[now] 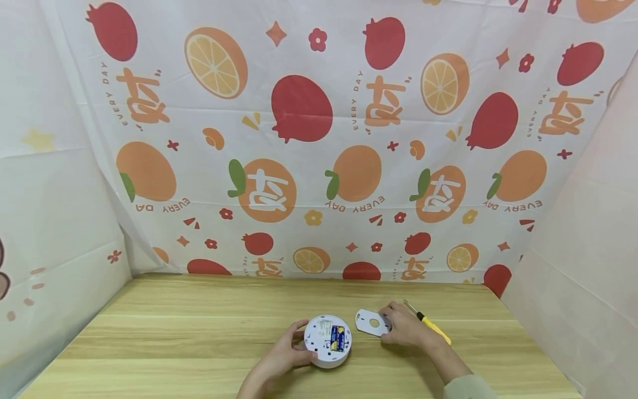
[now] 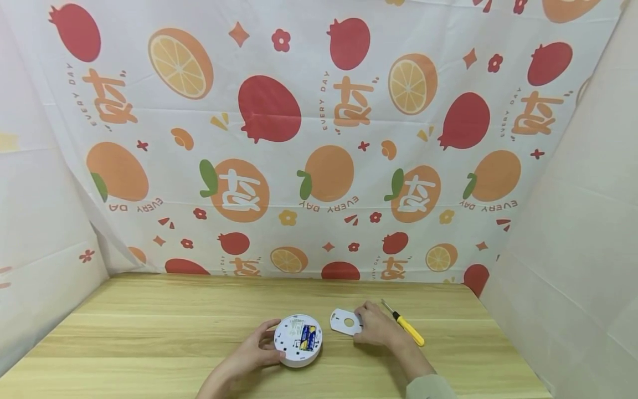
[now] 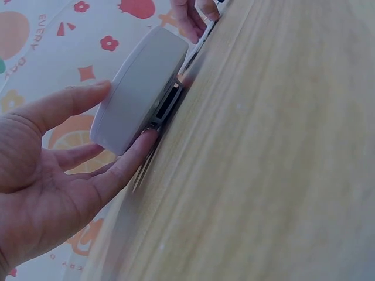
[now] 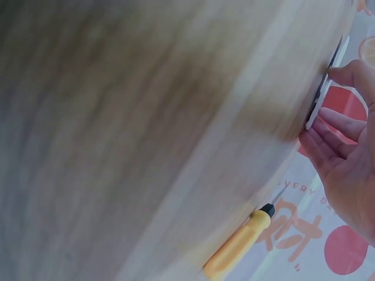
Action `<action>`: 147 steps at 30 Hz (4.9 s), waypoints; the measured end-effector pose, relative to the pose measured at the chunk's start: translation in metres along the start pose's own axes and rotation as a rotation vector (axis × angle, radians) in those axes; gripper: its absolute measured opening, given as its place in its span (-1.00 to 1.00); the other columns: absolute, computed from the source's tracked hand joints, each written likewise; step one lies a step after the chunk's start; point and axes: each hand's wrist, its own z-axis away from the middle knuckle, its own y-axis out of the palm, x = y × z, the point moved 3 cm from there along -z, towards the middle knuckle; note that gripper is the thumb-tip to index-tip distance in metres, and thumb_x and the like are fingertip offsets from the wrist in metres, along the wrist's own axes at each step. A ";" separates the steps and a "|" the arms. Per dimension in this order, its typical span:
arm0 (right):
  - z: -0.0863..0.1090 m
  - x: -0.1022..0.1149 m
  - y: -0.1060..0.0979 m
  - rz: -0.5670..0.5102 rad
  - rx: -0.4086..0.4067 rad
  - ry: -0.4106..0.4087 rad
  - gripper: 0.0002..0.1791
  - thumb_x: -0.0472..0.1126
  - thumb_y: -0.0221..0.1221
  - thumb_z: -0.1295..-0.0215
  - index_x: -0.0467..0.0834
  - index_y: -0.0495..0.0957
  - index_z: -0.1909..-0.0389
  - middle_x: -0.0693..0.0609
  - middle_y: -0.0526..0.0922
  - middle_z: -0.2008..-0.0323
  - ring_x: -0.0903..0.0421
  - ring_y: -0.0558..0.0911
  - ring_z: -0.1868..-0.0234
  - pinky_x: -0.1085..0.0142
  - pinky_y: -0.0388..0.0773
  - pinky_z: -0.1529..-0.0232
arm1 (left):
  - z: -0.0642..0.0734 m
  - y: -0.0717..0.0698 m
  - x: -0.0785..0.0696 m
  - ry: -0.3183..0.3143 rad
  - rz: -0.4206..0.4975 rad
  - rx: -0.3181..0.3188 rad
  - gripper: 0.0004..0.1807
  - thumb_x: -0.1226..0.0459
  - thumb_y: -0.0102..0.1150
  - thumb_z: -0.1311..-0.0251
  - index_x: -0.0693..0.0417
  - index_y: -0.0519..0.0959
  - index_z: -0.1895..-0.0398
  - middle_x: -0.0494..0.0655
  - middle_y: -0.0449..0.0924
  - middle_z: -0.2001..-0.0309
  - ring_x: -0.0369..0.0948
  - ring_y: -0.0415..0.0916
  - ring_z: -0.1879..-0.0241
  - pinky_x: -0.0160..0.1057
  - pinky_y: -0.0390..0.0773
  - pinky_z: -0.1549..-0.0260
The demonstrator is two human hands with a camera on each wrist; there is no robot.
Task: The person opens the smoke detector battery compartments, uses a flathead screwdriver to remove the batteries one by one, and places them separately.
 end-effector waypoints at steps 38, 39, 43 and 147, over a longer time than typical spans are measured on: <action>0.059 -0.047 -0.040 0.156 -0.051 0.474 -0.85 -0.42 0.18 0.13 -0.25 0.37 0.57 -0.05 0.35 0.61 0.03 0.35 0.58 0.18 0.38 0.62 | -0.006 0.007 0.005 -0.046 0.136 -0.075 -0.42 0.49 -0.02 -0.15 0.61 0.02 -0.18 0.50 0.23 -0.03 0.00 0.48 0.19 -0.06 0.59 0.23; 0.059 -0.048 -0.040 0.156 -0.054 0.472 -0.85 -0.43 0.17 0.13 -0.24 0.37 0.58 -0.05 0.35 0.62 0.04 0.35 0.59 0.18 0.38 0.63 | -0.006 0.007 0.005 -0.046 0.128 -0.079 -0.43 0.49 -0.02 -0.15 0.62 0.04 -0.17 0.48 0.26 -0.02 -0.01 0.48 0.19 -0.07 0.60 0.23; 0.059 -0.049 -0.038 0.143 -0.063 0.472 -0.85 -0.47 0.15 0.12 -0.24 0.35 0.59 -0.06 0.35 0.63 0.03 0.35 0.59 0.18 0.39 0.63 | -0.007 0.006 0.006 -0.036 0.114 -0.097 -0.48 0.51 -0.04 -0.16 0.64 0.08 -0.13 0.48 0.30 0.02 0.00 0.49 0.21 -0.07 0.60 0.25; 0.059 0.081 -0.050 0.305 -0.298 -0.016 -0.75 -0.53 0.30 0.20 -0.18 0.58 0.47 0.13 0.39 0.52 0.13 0.42 0.45 0.35 0.50 0.51 | -0.006 0.014 0.002 -0.048 0.133 -0.141 -0.41 0.51 0.01 -0.11 0.58 0.09 -0.20 0.52 0.31 -0.01 0.00 0.51 0.21 -0.08 0.62 0.29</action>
